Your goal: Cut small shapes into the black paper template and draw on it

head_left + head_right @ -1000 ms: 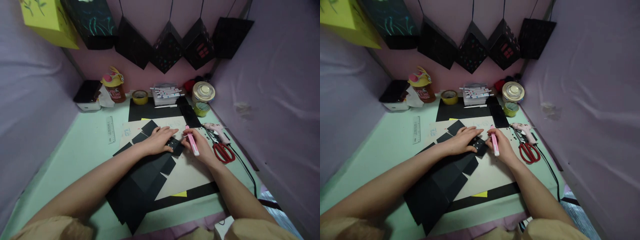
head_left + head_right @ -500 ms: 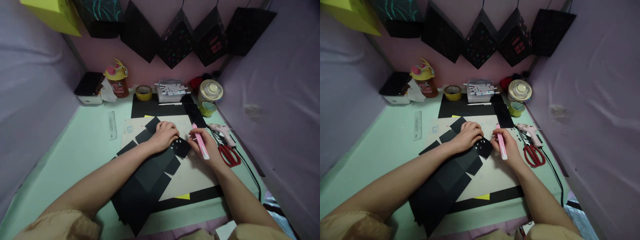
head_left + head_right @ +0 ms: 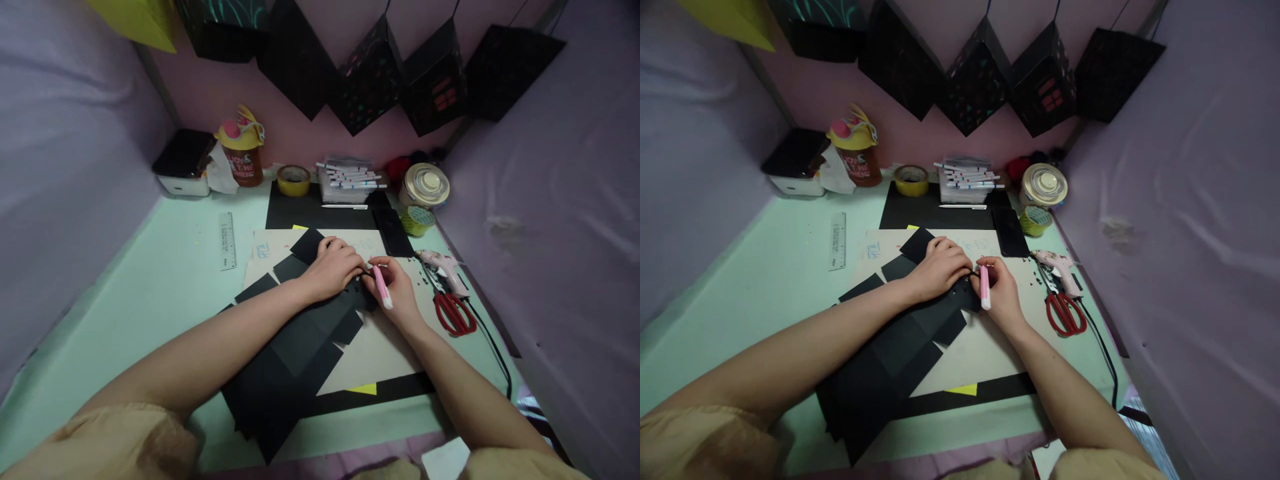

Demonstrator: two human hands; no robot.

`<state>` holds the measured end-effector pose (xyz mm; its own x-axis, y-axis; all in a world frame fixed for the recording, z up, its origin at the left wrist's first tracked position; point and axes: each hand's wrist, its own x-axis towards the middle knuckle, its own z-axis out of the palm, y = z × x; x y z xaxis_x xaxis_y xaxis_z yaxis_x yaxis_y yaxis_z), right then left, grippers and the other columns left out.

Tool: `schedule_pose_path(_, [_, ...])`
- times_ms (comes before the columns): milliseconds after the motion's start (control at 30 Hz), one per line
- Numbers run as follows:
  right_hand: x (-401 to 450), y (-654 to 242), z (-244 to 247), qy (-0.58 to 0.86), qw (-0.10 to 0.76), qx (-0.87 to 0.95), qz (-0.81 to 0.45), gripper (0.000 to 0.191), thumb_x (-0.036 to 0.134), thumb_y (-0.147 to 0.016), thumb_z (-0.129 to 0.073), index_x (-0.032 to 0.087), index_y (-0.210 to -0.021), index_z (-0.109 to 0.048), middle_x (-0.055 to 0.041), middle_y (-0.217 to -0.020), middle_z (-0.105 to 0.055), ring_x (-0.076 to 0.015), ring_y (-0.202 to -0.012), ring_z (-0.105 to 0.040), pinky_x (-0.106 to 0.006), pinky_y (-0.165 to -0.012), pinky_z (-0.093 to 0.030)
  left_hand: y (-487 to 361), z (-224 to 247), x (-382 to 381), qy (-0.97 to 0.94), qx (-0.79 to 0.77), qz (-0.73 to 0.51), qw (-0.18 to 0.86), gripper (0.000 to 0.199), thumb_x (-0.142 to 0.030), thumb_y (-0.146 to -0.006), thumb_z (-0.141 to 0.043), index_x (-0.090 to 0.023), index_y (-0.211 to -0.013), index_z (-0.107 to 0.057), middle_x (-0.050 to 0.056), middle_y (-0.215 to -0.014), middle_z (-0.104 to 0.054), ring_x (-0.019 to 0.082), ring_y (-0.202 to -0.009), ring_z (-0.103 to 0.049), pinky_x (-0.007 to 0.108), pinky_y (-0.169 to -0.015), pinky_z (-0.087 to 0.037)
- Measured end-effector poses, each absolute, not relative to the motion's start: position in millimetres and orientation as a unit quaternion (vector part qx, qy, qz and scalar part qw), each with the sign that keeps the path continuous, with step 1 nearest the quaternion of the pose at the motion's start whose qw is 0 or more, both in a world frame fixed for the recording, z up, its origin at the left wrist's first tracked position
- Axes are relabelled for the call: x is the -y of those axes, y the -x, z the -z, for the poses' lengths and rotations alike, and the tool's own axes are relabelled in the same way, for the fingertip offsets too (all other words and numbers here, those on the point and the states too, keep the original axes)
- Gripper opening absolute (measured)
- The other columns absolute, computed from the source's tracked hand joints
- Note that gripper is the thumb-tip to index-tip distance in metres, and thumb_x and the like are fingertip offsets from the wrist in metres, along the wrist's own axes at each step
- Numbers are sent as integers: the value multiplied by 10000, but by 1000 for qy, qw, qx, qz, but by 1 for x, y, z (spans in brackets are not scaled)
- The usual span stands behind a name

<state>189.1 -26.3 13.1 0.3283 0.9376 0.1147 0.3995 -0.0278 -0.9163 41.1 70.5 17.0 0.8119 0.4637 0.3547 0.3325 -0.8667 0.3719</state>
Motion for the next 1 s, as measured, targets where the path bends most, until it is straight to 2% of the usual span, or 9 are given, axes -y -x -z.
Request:
schedule_pose_path(200, [26, -189, -8, 656, 479, 502, -296, 316, 196, -683, -654, 210, -980, -546, -8, -781, -638, -170, -695, -588, -287, -653, -451, -42, -12, -70, -939, -209, -238, 134, 118, -245, -932, -535, -218, -933, -650, 15, -916, -634, 219, -1021, -461, 443, -1016, -203])
schedule_pose_path(333, [27, -189, -7, 652, 473, 521, -283, 299, 194, -691, -644, 211, -975, -554, -22, -856, -639, -175, -739, -586, -300, -687, -462, -42, -9, -69, -939, -206, -242, 132, 124, -248, -934, -530, -217, -940, -650, 18, -927, -632, 211, -1026, -450, 438, -1019, -195])
schedule_pose_path(733, [32, -194, -24, 674, 470, 509, -256, 215, 326, -782, -619, 208, -961, -601, -49, -899, -665, -210, -833, -615, -351, -797, -481, -41, -9, -69, -937, -212, -248, 128, 137, -251, -943, -509, -225, -941, -643, 19, -910, -618, 222, -1030, -437, 440, -1005, -202])
schedule_pose_path(1000, [29, -190, -19, 664, 463, 523, -267, 252, 280, -710, -643, 214, -945, -581, -36, -858, -664, -203, -764, -617, -352, -736, -499, -41, -11, -68, -937, -211, -248, 125, 159, -249, -949, -490, -220, -957, -646, 27, -942, -625, 219, -1042, -433, 444, -1013, -200])
